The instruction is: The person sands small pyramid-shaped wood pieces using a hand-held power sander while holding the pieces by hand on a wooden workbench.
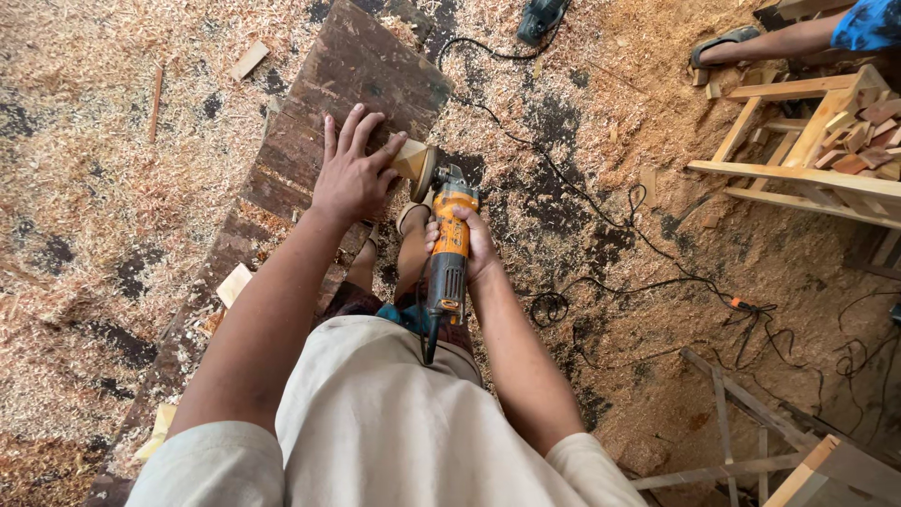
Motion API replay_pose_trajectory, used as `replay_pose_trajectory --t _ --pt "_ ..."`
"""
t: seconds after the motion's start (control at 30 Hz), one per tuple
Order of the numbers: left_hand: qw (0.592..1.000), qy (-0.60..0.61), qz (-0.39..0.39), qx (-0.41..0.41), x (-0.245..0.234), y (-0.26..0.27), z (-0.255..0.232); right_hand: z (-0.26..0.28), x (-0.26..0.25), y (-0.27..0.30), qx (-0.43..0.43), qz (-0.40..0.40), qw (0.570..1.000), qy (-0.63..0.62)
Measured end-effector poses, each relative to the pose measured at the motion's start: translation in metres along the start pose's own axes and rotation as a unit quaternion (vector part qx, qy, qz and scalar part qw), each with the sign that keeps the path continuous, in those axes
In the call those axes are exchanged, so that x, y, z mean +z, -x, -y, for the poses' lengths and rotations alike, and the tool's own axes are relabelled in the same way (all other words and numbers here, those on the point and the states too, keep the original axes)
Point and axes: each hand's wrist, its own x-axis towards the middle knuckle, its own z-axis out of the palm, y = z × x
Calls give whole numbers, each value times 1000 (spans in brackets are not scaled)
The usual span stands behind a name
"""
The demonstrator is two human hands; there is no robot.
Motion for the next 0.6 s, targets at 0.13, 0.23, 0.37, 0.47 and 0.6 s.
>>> replay_pose_trajectory --t 0.13,0.23,0.37,0.47,0.6 --pt "1000 -12 15 -8 -3 -2 3 2 -11 4 -51 0 998 33" --pt "997 -41 -62 -18 6 0 -10 9 -22 23 -67 -19 997 26" --pt "991 -32 -78 -103 24 -3 -28 17 -27 38 -93 -16 995 23" --pt "989 -69 -78 -103 32 -9 -29 21 -27 46 -104 -27 994 27" --pt "995 -86 -37 -23 25 -7 -11 19 -23 46 -108 -40 993 35"
